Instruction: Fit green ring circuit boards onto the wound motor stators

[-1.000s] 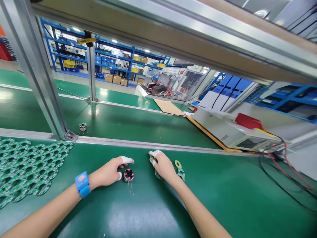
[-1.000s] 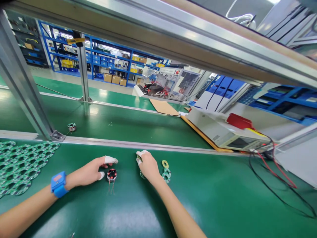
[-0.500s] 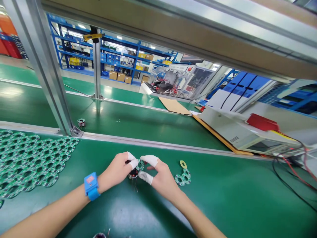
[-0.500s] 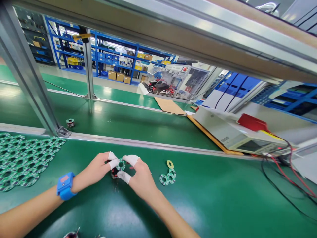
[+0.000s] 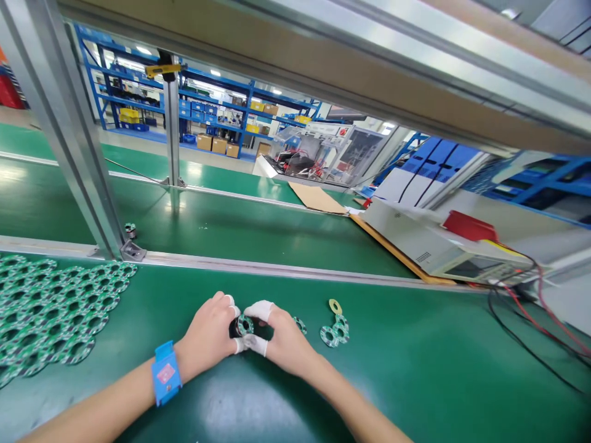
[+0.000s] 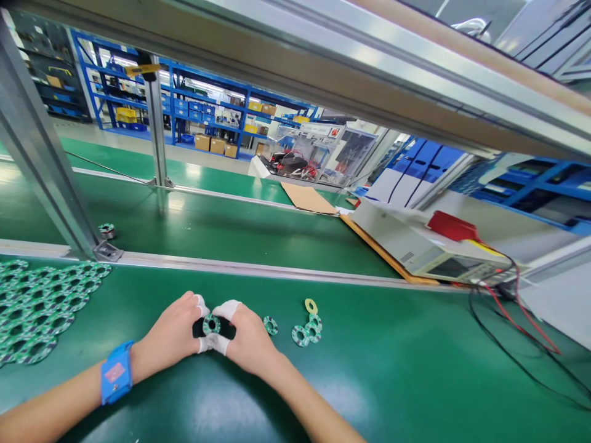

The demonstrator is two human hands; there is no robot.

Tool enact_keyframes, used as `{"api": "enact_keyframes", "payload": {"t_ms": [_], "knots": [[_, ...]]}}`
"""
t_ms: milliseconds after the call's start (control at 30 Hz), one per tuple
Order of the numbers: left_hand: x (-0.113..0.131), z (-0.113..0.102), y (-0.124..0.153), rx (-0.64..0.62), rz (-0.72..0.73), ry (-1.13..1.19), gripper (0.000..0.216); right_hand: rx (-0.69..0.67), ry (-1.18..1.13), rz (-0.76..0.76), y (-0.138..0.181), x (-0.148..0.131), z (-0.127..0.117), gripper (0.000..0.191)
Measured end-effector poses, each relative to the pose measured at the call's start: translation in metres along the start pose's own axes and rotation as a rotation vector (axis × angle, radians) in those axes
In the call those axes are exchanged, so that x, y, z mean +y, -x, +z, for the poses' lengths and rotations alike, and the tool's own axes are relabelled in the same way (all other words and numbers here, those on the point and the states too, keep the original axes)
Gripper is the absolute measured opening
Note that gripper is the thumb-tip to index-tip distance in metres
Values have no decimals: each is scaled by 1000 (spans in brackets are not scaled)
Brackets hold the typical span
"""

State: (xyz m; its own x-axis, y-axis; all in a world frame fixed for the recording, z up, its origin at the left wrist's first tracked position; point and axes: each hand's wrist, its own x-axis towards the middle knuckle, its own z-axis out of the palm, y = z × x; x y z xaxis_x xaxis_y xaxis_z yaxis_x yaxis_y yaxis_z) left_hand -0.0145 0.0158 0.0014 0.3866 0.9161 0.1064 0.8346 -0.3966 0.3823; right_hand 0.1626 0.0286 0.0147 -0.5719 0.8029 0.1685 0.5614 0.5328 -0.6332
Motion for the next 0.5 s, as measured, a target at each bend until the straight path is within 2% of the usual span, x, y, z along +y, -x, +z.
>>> {"api": "enact_keyframes", "payload": {"t_ms": [133, 500], "knots": [[-1, 3, -1, -8, -5, -17, 20, 31, 157, -9, 5, -3, 3, 33], [2, 2, -1, -23, -18, -46, 20, -3, 326, 23, 7, -7, 2, 31]]}}
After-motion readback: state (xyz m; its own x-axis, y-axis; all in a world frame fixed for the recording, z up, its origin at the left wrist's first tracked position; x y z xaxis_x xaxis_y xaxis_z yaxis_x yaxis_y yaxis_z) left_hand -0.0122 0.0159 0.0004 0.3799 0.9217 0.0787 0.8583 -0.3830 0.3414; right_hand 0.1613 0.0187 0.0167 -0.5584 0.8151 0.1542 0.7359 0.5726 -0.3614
